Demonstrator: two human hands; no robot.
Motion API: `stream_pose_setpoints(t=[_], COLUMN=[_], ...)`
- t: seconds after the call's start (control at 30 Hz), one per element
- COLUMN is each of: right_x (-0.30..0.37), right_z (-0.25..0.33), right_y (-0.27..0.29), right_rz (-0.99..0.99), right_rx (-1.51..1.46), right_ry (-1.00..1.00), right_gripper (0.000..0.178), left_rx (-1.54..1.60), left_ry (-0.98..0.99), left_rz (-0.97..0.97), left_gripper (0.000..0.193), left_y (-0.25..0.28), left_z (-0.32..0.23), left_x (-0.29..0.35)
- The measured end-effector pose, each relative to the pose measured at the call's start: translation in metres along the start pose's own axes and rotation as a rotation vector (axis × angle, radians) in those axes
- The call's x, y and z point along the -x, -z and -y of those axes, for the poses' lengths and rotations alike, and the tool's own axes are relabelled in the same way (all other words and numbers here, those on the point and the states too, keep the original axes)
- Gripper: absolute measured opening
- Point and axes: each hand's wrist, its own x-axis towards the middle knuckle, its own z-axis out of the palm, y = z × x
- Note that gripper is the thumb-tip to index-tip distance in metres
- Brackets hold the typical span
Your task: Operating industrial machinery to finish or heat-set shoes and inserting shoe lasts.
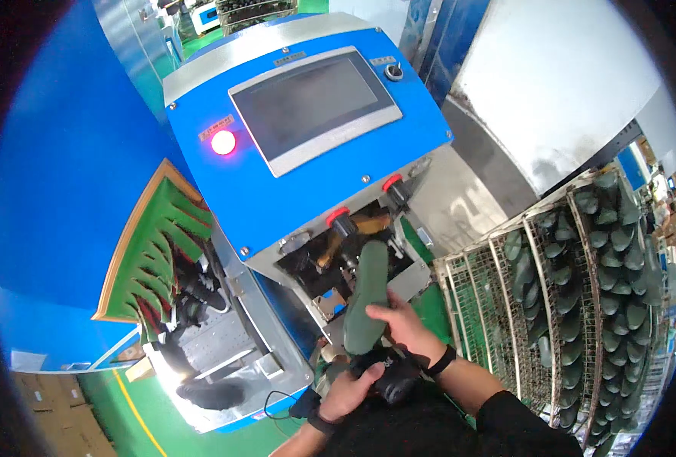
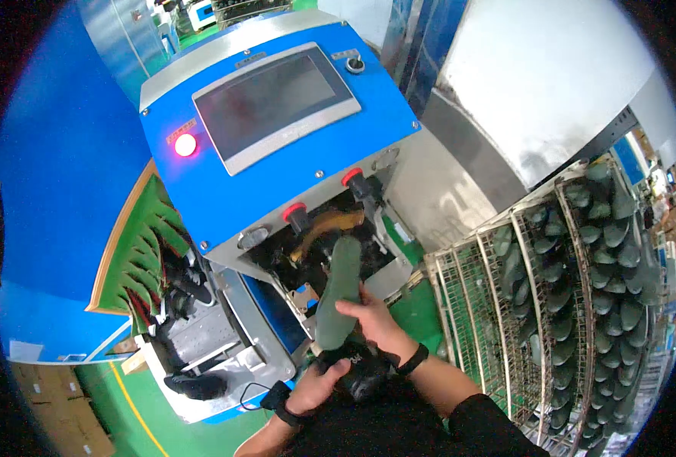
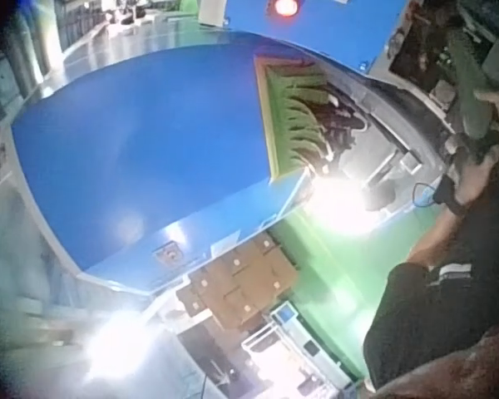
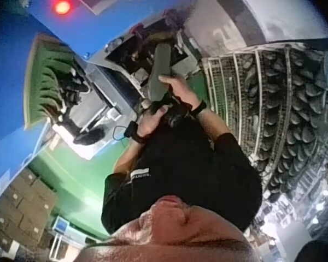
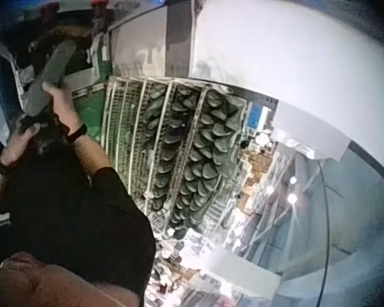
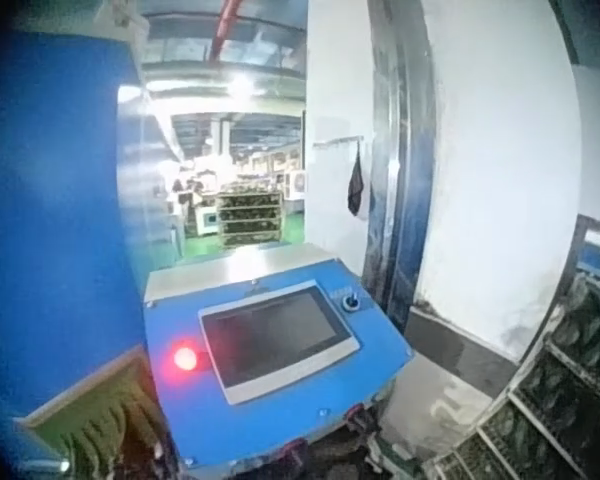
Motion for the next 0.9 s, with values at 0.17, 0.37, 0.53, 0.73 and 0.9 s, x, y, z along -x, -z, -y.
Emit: stream_pose_setpoints(t=[0.17,0.37,0.53,0.73,0.9], right_x=[0.019,0.083,0.134,0.192,0.195], right_z=[0.03,0.105,0.082,0.069,0.093], right_y=[0.039,0.11,0.225,0.268,0.337], right_rz=[0.018,0.196,0.068,-0.244,-0.027], right_rx=[-0.046,-0.206,-0.424,-0.577,-1.258], right_ry=[-0.005,0.023,0.101,0.3,0.693], right_gripper=[0.063,0.064,0.061,0.057,0.058], left_rx=[-0.314,-0.506,-0.27,-0.405,-0.592], left_ry=[-0.283,-0.254,-0.326,0.117,0.264], left_rz=[-0.308,-0.346,-0.126,-0.115,-0.061], left_gripper=[0.05,0.045,0.032,0.059,0.054], left_y=[-0.032,-0.056,-0.105,-0.121,-0.151], left_z=[-0.032,-0.066,-0.077,-0.113,-0.131], left_x=[0.027,0.026,-0.01,-0.009,-0.028])
